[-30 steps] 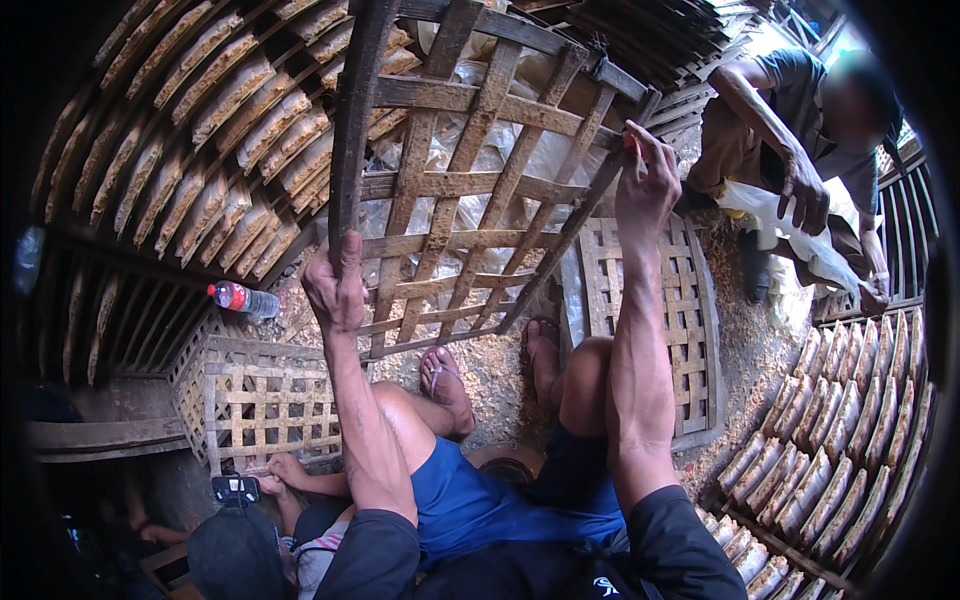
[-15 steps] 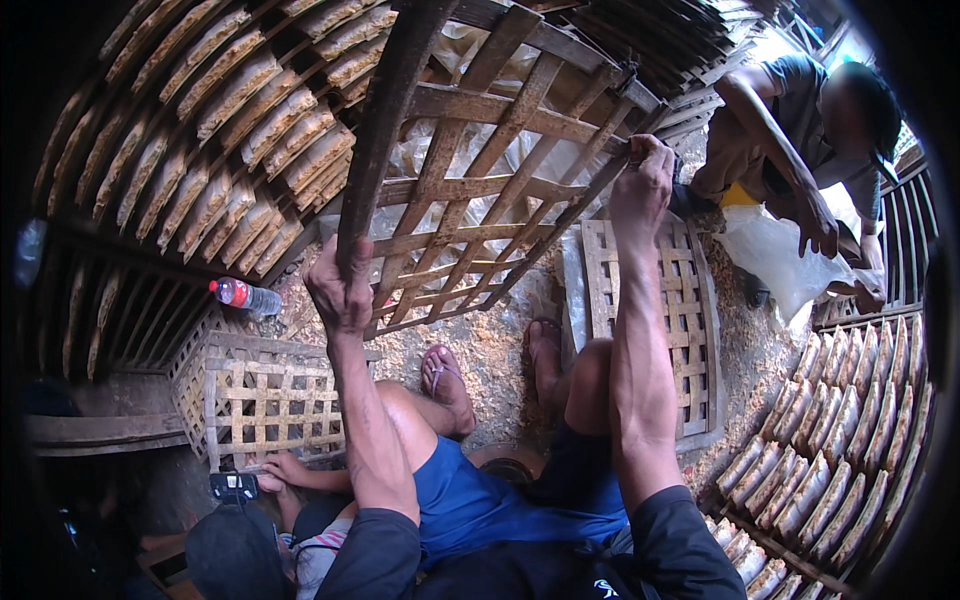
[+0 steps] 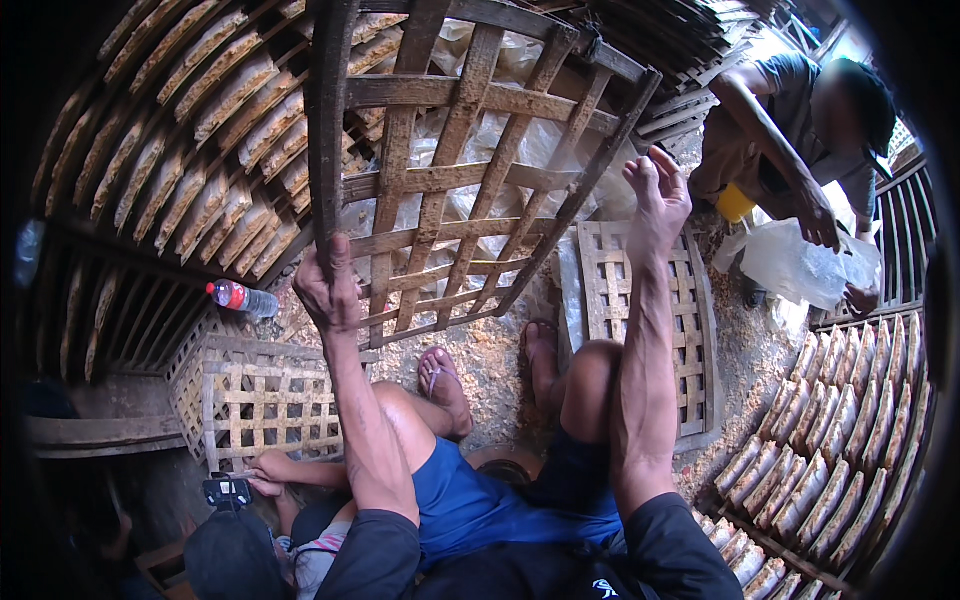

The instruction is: The person sits on the floor and assembles a wooden lattice tray by hand, inserting and adjusting wooden slats into the frame. Another person in the background handles plastic bags and grain-like material.

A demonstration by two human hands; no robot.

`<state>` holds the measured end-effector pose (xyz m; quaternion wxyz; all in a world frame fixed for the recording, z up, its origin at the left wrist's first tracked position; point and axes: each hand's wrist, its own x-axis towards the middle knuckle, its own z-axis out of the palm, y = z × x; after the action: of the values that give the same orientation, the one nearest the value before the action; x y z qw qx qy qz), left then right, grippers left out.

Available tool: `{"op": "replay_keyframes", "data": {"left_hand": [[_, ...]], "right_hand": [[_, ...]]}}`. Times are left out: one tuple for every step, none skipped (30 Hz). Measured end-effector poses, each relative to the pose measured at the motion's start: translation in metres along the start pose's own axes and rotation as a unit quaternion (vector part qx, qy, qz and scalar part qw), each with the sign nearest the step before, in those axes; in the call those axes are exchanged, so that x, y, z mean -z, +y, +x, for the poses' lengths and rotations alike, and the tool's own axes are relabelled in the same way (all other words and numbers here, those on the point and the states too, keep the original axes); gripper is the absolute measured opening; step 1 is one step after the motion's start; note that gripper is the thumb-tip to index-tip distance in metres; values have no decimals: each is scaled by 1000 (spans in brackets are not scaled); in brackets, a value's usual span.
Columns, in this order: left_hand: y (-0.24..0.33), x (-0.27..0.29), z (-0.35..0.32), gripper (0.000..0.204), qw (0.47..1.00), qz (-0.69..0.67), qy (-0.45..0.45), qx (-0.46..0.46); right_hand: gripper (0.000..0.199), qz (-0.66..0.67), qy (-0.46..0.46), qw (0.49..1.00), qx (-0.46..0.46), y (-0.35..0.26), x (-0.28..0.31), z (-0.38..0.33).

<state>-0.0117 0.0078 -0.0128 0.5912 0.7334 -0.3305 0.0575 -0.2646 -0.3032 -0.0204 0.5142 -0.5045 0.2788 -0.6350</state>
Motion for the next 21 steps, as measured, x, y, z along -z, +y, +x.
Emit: {"op": "replay_keyframes", "data": {"left_hand": [[-2,-3,-1,60,1000,3,3,-1],[0,1,0,60,1000,11,11,-7],[0,5,2,60,999,23,12,-22],[-2,8,3,60,999,34,12,-37],[-2,7,4,60,998,43,9,-50],[-2,6,3,61,998,39,4,-46],[-2,4,2,61,999,34,-1,-42],[-1,3,1,61,999,30,-6,-39],[-1,2,0,61,999,33,-10,-40],[2,-2,0,61,999,31,-15,-42],[3,-2,0,61,998,35,-18,-44],[1,-4,0,61,998,29,-19,-47],[-1,-6,1,61,998,22,-20,-49],[-3,-8,1,61,998,14,-22,-51],[-1,4,2,61,998,23,-21,-50],[2,16,3,60,998,32,-21,-49],[2,13,1,60,998,21,-26,-44],[1,9,1,60,998,22,-22,-45],[-1,7,1,59,998,26,-17,-46],[0,2,-2,59,999,24,-13,-46],[-1,0,-5,58,999,21,-9,-43]], "right_hand": [[22,-25,1,1000,9,-3,-1,0],[23,-21,-9,999,27,-3,-8,1],[23,-43,-7,998,46,-4,-11,1],[23,-65,-5,996,65,-5,-15,2],[23,-91,-2,992,83,-4,-18,1],[19,-117,21,986,120,-6,-22,1],[18,-158,32,977,143,-6,-24,1],[17,-200,44,965,165,-6,-24,2],[16,-241,55,951,188,-7,-25,2],[15,-281,69,926,243,-6,-20,9],[14,-293,59,918,261,-9,-20,9],[14,-306,49,909,278,-13,-20,10],[14,-319,39,899,296,-17,-19,11],[14,-333,41,894,296,-21,-18,12],[14,-332,41,898,287,-15,-28,7],[14,-331,40,901,277,-12,-40,1],[14,-346,46,892,287,-13,-39,2],[14,-360,52,884,295,-14,-39,3],[14,-372,58,876,301,-14,-40,3],[13,-368,63,881,292,-15,-33,5],[12,-364,67,885,281,-16,-26,5]]}}
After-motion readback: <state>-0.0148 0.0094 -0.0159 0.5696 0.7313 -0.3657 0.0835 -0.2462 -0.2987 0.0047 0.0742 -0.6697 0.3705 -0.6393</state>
